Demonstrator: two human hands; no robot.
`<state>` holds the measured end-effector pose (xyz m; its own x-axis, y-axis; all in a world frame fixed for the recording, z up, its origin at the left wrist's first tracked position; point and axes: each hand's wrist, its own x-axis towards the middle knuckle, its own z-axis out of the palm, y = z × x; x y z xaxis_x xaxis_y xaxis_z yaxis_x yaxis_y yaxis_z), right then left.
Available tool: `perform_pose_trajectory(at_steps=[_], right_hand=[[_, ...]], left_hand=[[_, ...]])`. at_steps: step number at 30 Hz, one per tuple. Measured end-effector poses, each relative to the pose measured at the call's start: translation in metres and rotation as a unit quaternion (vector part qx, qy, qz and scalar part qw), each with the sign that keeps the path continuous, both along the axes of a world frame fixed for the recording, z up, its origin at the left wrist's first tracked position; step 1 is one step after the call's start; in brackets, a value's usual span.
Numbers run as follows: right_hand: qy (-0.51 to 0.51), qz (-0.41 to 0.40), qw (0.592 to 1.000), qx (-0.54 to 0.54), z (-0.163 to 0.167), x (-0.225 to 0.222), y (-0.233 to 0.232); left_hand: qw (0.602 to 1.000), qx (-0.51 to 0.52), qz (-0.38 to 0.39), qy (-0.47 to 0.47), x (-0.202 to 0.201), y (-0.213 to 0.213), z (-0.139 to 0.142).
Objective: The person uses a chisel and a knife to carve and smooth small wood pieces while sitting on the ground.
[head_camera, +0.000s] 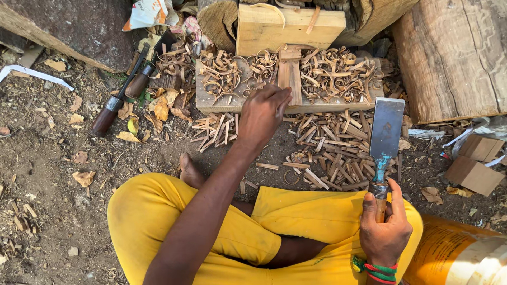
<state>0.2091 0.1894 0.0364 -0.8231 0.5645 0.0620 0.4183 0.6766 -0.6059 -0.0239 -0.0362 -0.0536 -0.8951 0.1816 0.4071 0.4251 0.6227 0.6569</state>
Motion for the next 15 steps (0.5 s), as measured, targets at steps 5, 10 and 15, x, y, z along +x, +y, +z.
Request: perform_pose_trajectory(at_steps=[5,10,15], right_hand=[[0.006,0.012,1.000,-0.001,0.001,0.000,0.000],[0.011,0.016,1.000,-0.014,0.000,0.001,-0.001],[-0.006,-0.015,0.999,-0.052,0.007,0.002,-0.006]], left_hand=[[1.000,-0.023,0.009,-0.015,-0.006,0.001,0.001],[0.997,-0.042,-0.030,-0.055,-0.011,-0.007,0.018],[0.988,-0.023,-0.074,-0.136,-0.013,-0.018,0.036]])
